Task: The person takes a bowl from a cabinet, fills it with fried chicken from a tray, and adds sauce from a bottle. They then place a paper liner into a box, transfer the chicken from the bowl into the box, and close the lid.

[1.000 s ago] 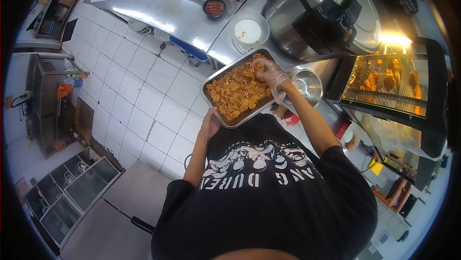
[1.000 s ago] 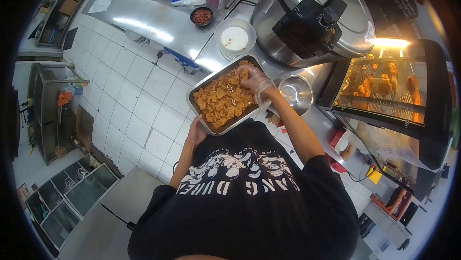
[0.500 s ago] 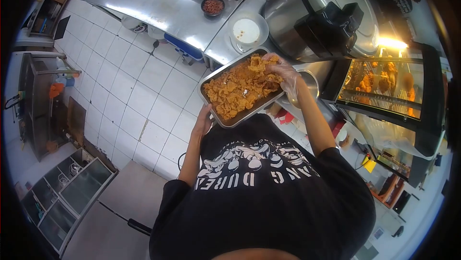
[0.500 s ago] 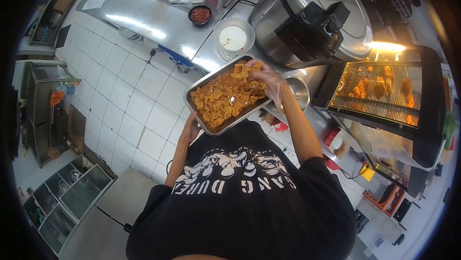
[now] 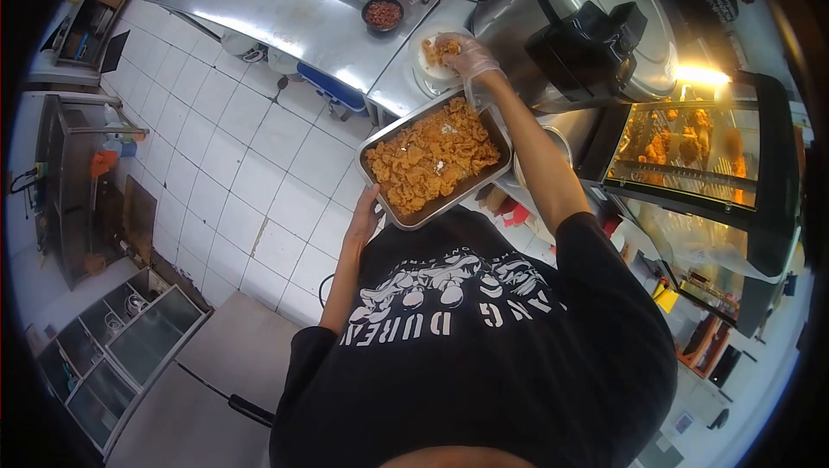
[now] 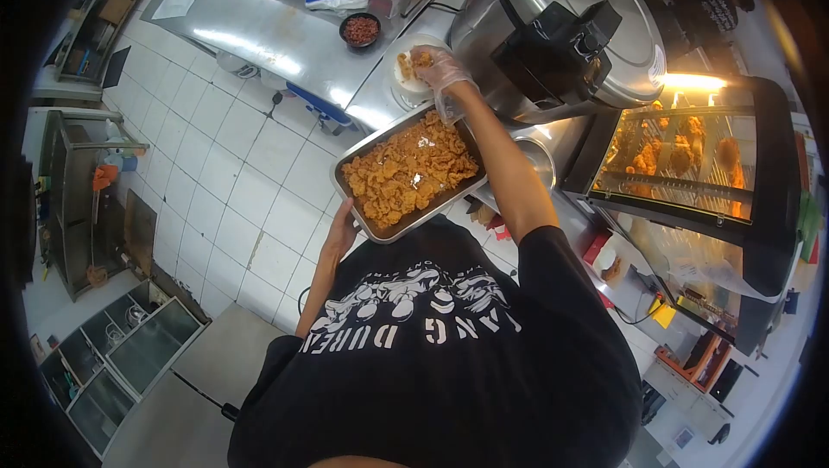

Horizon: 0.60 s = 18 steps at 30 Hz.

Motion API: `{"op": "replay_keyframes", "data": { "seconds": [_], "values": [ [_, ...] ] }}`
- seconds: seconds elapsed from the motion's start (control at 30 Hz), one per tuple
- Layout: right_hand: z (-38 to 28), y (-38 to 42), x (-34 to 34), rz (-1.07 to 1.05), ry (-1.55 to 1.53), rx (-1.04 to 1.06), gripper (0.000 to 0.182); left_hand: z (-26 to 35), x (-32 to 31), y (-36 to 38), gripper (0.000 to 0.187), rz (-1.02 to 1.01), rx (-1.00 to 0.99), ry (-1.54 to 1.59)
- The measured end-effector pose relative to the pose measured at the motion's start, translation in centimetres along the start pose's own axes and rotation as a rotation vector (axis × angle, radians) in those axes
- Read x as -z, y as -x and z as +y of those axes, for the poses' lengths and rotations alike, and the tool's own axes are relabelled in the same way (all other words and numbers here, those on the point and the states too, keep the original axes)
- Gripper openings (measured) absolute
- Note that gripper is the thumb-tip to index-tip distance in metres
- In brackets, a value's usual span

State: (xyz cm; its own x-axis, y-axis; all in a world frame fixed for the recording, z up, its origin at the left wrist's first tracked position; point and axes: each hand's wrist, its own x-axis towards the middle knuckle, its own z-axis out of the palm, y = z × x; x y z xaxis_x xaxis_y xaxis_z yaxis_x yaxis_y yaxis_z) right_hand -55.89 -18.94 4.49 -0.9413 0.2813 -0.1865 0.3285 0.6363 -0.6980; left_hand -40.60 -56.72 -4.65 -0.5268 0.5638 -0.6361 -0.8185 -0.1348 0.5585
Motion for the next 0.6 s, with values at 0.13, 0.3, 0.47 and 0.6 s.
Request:
{"op": "replay_keyframes", "data": {
  "seconds": [0.13,0.3,0.47,0.6],
  "values": [
    [0.0,0.7,0.8,0.046,-0.109,-0.011,0.036,0.2,-0.6,0.6,0.086,0.009,-0.008,-0.011],
    [-1.1,1.8,2.7,0.084,-0.119,-0.156,0.039,-0.1,-0.2,0.4,0.087,0.020,-0.004,-0.039],
    [-1.4,6.1,2.7,0.151,-0.332,-0.186,0.039,0.0,-0.3,0.4,0.085,0.022,-0.016,-0.066],
    [1.0,10.4,1.2,0.114,-0.475,-0.117,0.033,0.2,-0.3,0.4,0.072,0.053,-0.005,-0.060]
  ]
}}
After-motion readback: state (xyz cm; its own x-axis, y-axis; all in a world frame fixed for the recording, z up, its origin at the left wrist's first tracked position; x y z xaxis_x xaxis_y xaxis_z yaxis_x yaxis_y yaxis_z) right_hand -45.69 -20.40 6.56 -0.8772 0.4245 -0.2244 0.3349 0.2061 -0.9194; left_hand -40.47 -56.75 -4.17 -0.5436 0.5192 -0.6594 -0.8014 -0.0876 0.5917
